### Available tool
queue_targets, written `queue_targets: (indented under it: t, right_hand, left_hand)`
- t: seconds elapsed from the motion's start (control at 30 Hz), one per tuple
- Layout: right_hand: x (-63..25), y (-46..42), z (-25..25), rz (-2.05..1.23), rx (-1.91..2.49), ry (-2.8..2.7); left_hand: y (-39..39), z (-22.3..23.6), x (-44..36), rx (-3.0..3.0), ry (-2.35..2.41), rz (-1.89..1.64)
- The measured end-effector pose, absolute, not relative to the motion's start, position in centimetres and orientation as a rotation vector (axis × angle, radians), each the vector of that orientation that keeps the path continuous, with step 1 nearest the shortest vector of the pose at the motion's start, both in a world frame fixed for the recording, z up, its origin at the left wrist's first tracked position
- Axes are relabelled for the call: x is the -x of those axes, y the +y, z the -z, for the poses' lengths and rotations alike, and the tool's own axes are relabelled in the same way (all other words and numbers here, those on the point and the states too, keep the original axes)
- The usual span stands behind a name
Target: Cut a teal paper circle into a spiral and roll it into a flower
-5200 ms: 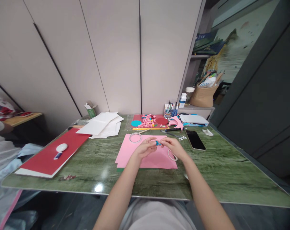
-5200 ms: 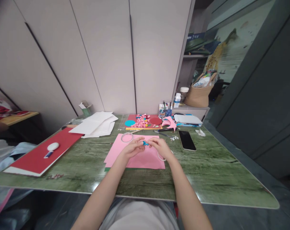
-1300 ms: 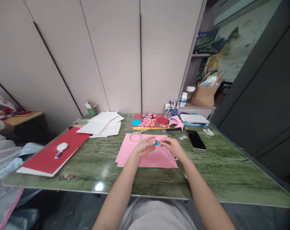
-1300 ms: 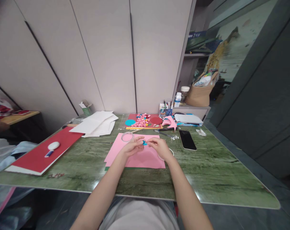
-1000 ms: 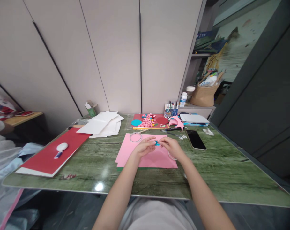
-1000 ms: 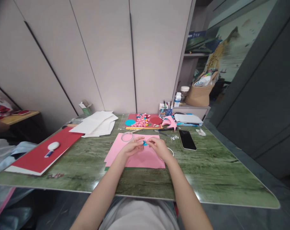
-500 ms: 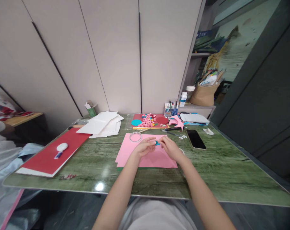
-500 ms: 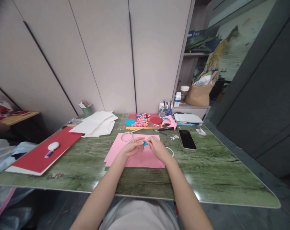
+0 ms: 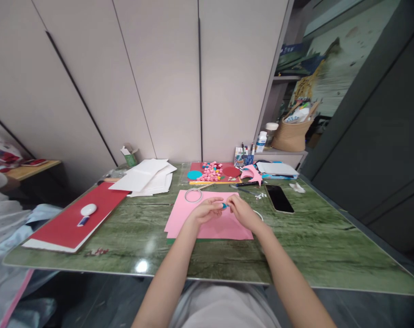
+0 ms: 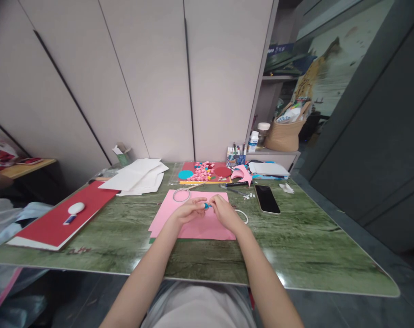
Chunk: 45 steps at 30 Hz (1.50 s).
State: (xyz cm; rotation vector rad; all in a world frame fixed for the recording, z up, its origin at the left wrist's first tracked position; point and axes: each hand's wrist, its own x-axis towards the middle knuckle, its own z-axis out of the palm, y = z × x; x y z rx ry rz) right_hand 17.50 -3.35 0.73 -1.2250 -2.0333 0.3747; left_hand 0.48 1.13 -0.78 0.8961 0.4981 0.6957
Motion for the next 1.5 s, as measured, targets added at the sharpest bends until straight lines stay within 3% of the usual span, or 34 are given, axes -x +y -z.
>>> queue_targets:
  t: [1.5]
  right_hand:
    - [-17.32, -3.41, -0.68, -0.164, 1.315, -2.020]
  left_hand:
    - [1.34, 0.97, -0.78, -0.891, 0.511, -0.934]
